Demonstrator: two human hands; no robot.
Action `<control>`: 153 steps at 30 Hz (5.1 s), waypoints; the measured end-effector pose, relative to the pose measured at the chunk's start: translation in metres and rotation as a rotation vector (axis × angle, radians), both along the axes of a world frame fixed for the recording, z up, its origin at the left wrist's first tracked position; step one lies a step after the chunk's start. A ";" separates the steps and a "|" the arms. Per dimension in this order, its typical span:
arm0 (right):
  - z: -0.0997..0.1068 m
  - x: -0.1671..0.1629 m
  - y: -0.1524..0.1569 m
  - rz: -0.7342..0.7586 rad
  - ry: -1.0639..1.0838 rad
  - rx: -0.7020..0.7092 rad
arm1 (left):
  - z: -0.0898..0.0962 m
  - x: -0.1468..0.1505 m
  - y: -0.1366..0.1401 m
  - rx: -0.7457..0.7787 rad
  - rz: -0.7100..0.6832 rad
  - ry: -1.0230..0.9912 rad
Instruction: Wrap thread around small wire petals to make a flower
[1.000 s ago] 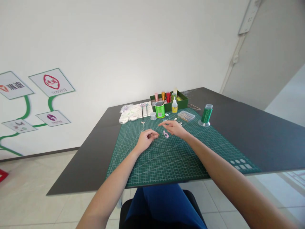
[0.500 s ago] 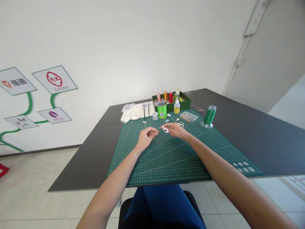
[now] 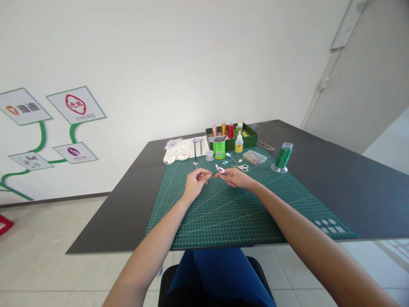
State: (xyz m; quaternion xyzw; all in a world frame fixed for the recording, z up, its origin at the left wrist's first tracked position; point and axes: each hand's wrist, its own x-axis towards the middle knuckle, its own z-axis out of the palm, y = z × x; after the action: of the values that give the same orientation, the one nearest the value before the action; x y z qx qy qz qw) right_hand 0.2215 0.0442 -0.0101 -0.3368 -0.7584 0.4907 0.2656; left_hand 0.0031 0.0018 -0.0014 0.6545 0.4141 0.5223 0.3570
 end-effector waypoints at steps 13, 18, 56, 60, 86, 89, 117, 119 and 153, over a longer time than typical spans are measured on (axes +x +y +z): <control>0.006 0.002 -0.005 0.088 -0.054 -0.033 | -0.001 -0.002 0.004 0.018 0.044 -0.036; 0.007 0.002 -0.006 0.096 -0.066 -0.043 | 0.000 -0.003 0.004 0.035 0.057 -0.061; 0.014 0.001 -0.014 0.304 -0.086 -0.122 | -0.006 -0.012 0.012 0.008 0.243 0.059; 0.017 0.001 -0.016 0.330 -0.057 -0.130 | -0.005 -0.013 0.011 0.004 0.248 0.092; 0.025 0.004 -0.018 0.482 0.057 -0.216 | -0.010 -0.010 0.012 0.013 0.233 0.133; 0.025 0.004 -0.019 0.496 0.071 -0.221 | -0.012 -0.010 0.012 0.022 0.229 0.166; 0.022 0.007 -0.017 0.279 0.301 -0.164 | -0.010 0.001 -0.001 0.095 -0.074 0.542; 0.023 0.007 -0.017 0.247 0.310 -0.172 | -0.010 0.001 -0.002 0.095 -0.101 0.528; 0.021 0.009 -0.011 0.067 0.251 -0.175 | -0.004 0.005 -0.007 0.054 -0.171 0.602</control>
State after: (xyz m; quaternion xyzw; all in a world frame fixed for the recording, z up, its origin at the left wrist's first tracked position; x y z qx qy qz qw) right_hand 0.2308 0.0327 0.0106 -0.2693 -0.6844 0.6017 0.3116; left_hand 0.0082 -0.0055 -0.0058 0.8213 0.4307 0.2841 0.2435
